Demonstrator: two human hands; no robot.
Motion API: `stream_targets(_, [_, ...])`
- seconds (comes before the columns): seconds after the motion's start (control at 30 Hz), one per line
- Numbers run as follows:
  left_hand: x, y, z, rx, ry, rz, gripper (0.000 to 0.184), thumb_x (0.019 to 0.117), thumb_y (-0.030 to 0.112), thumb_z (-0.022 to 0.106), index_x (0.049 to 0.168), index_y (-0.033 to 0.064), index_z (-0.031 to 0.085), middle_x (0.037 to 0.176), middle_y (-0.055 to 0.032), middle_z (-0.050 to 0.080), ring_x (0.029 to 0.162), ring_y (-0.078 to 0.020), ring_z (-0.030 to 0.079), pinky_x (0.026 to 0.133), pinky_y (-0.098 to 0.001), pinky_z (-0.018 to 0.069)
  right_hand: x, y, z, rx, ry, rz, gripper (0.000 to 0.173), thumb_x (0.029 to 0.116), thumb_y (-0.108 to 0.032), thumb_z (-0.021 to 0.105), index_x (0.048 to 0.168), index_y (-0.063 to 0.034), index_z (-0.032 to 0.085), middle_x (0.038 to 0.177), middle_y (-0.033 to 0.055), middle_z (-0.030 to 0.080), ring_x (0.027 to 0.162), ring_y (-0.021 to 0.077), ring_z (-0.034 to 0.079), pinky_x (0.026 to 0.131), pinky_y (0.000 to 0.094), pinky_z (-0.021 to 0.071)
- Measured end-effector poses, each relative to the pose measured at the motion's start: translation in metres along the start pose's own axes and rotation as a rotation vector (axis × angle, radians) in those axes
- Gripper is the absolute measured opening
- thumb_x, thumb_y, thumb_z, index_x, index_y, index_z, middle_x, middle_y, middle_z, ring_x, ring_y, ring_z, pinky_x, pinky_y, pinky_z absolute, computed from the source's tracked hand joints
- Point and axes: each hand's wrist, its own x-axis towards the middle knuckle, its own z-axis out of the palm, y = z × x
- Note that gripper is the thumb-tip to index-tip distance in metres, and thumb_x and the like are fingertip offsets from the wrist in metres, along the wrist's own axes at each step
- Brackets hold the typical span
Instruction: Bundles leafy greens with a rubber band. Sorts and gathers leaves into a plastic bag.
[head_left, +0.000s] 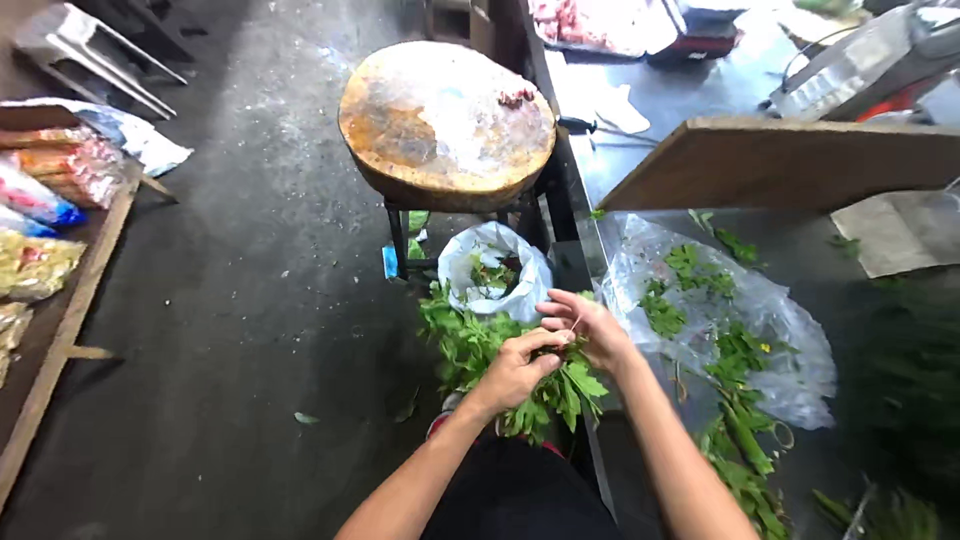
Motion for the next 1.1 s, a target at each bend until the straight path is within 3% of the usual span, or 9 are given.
stream_targets(0.07, [0.008, 0.014, -0.002, -0.126, 0.228, -0.094, 0.024, 0.0938, -0.007, 0.059, 0.117, -0.0094, 0.066, 0.115, -0.0108, 0.071, 0.105, -0.0104, 0.068, 0.094, -0.0290, 0.0576, -0.011, 0.016, 0.016, 0.011, 0.061, -0.224, 0.083, 0.0955, -0.050, 0.065, 0.150, 0.0070, 0.039, 0.139, 0.0130, 0.064, 0.117, 0.0173, 0.068, 0.097, 0.0327, 0.0570])
stream_targets(0.13, [0.011, 0.016, -0.004, -0.057, 0.347, -0.224, 0.026, 0.0952, -0.004, 0.061, 0.120, -0.0083, 0.067, 0.116, -0.0128, 0.071, 0.104, -0.0108, 0.069, 0.093, -0.0277, 0.0577, -0.021, 0.013, 0.033, -0.206, 0.096, -0.350, 0.083, 0.0908, -0.029, 0.074, 0.153, 0.0097, 0.035, 0.148, 0.0175, 0.055, 0.125, 0.0181, 0.063, 0.106, 0.0315, 0.0534])
stream_targets(0.27, [-0.013, -0.002, -0.006, 0.399, -0.023, -0.145, 0.023, 0.0950, 0.002, 0.059, 0.111, -0.0017, 0.074, 0.116, -0.0118, 0.073, 0.113, -0.0120, 0.067, 0.103, -0.0311, 0.0537, -0.020, -0.031, 0.032, -0.658, -0.081, -0.181, 0.068, 0.0911, -0.016, 0.074, 0.151, 0.0011, 0.046, 0.138, 0.0159, 0.063, 0.113, 0.0199, 0.068, 0.098, 0.0368, 0.0564])
stream_targets(0.4, [-0.024, 0.008, -0.003, 0.223, -0.152, 0.013, 0.022, 0.0956, 0.003, 0.060, 0.112, 0.0009, 0.074, 0.114, -0.0036, 0.073, 0.109, -0.0086, 0.067, 0.098, -0.0281, 0.0559, -0.014, -0.003, 0.022, -0.040, 0.009, -0.032, 0.038, 0.1086, -0.019, 0.048, 0.138, 0.0036, 0.057, 0.106, 0.0105, 0.076, 0.078, 0.0135, 0.073, 0.069, 0.0293, 0.0611])
stream_targets(0.57, [-0.011, 0.024, 0.012, -0.255, 0.163, -0.274, 0.024, 0.0949, -0.004, 0.053, 0.116, -0.0065, 0.065, 0.103, -0.0082, 0.073, 0.092, -0.0133, 0.071, 0.085, -0.0297, 0.0609, -0.034, 0.051, 0.057, 0.570, 0.343, -0.265, 0.038, 0.1105, -0.027, 0.041, 0.135, -0.0015, 0.055, 0.114, 0.0068, 0.074, 0.089, 0.0104, 0.072, 0.075, 0.0261, 0.0603])
stream_targets(0.7, [-0.007, 0.015, 0.007, -0.030, 0.172, -0.444, 0.026, 0.0971, -0.006, 0.057, 0.122, -0.0103, 0.063, 0.109, -0.0123, 0.073, 0.097, -0.0109, 0.071, 0.090, -0.0267, 0.0582, -0.058, 0.039, 0.052, -0.154, 0.318, -0.335, 0.074, 0.0945, -0.019, 0.069, 0.156, 0.0030, 0.036, 0.152, 0.0176, 0.050, 0.116, 0.0126, 0.064, 0.100, 0.0269, 0.0527])
stream_targets(0.8, [-0.016, 0.009, 0.008, 0.275, -0.220, -0.378, 0.018, 0.0952, 0.002, 0.062, 0.109, -0.0030, 0.073, 0.106, -0.0070, 0.075, 0.100, -0.0056, 0.069, 0.094, -0.0261, 0.0560, -0.067, 0.008, 0.029, -0.439, 0.160, -0.176, 0.055, 0.0930, -0.015, 0.072, 0.144, -0.0005, 0.056, 0.131, 0.0154, 0.067, 0.108, 0.0169, 0.069, 0.098, 0.0346, 0.0559])
stream_targets(0.9, [-0.015, 0.016, 0.014, 0.128, -0.448, -0.265, 0.023, 0.0958, 0.002, 0.062, 0.116, -0.0034, 0.072, 0.116, -0.0067, 0.073, 0.108, -0.0070, 0.068, 0.099, -0.0279, 0.0554, -0.069, 0.010, 0.013, -0.078, 0.154, -0.093, 0.028, 0.1020, -0.014, 0.059, 0.122, 0.0031, 0.070, 0.100, 0.0073, 0.077, 0.078, 0.0102, 0.072, 0.071, 0.0269, 0.0602])
stream_targets(1.1, [0.003, 0.038, 0.053, -0.429, 0.007, -0.380, 0.025, 0.0968, -0.002, 0.049, 0.117, -0.0046, 0.063, 0.100, -0.0086, 0.073, 0.090, -0.0135, 0.071, 0.085, -0.0301, 0.0602, -0.070, 0.031, 0.053, 0.657, 0.481, -0.519, 0.032, 0.1103, -0.023, 0.041, 0.130, -0.0036, 0.057, 0.107, 0.0016, 0.075, 0.083, 0.0053, 0.072, 0.068, 0.0198, 0.0596])
